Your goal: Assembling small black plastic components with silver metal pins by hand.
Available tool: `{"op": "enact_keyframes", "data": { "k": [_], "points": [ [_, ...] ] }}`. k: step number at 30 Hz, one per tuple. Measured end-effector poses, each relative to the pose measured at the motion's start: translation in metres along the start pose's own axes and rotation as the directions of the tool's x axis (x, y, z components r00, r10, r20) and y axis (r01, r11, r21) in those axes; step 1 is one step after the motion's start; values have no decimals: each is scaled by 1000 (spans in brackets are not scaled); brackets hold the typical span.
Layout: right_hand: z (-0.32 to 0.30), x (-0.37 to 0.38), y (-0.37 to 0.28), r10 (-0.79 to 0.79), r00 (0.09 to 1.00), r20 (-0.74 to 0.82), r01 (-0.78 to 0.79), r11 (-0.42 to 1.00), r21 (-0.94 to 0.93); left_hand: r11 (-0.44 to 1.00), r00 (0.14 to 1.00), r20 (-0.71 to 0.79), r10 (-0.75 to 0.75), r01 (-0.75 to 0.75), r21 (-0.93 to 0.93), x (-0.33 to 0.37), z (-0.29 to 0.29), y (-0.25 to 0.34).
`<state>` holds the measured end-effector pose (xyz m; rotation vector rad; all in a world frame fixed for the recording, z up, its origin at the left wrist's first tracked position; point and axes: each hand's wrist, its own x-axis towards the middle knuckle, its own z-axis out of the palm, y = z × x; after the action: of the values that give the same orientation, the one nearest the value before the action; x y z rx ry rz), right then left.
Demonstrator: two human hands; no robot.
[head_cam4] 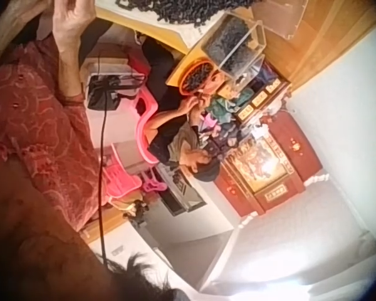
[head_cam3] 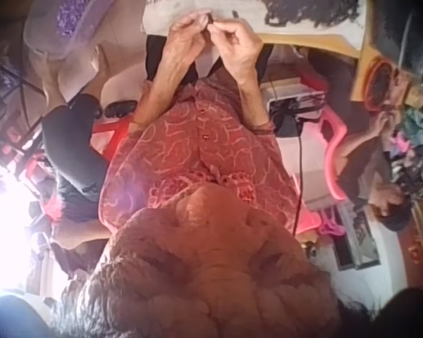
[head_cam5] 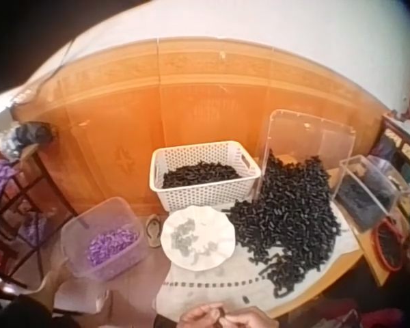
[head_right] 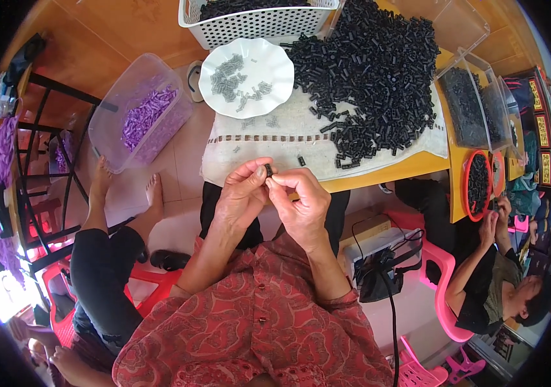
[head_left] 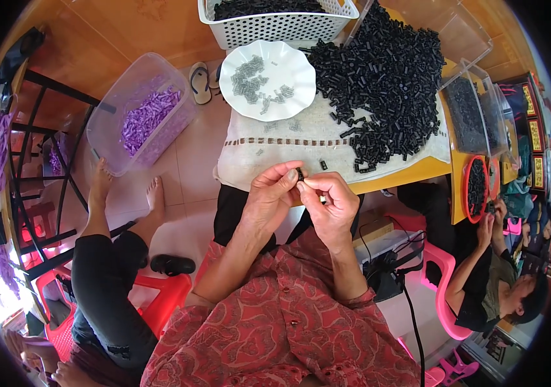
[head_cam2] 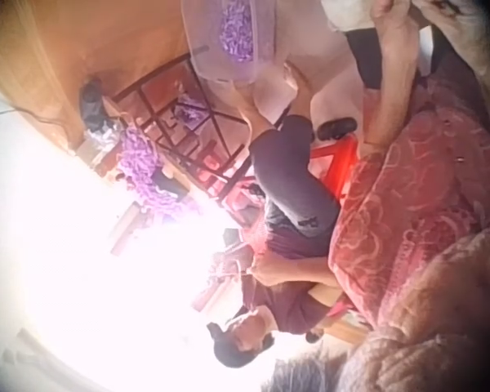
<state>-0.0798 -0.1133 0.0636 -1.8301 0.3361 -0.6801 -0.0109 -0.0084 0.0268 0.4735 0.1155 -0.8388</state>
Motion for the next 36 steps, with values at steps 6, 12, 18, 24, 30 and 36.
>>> {"op": "enact_keyframes", "data": {
  "k": [6, 12, 18, 24, 30, 36],
  "points": [
    [1, 0, -7, -60, 998, 1, 60, 996, -65, 999, 999, 11, 43, -42, -13, -3, -1, -4],
    [1, 2, -16, -161, 986, 33, 164, 975, -149, 991, 993, -11, 114, -112, 74, -5, 0, -3],
    [-3, 4, -21, -186, 979, 83, 199, 960, -198, 976, 986, 30, 161, -164, 143, -7, 1, -1],
    [-5, 5, -26, -90, 990, 112, 104, 986, -133, 993, 990, 77, 116, -114, -31, -5, -2, -2],
    [0, 2, -27, 21, 999, 50, -21, 1000, -10, 989, 993, 96, 67, -53, -138, -9, 7, 4],
    [2, 5, -31, -36, 999, 28, 38, 997, -62, 985, 991, 107, 80, -62, -158, -10, 8, 6]
  ]
}}
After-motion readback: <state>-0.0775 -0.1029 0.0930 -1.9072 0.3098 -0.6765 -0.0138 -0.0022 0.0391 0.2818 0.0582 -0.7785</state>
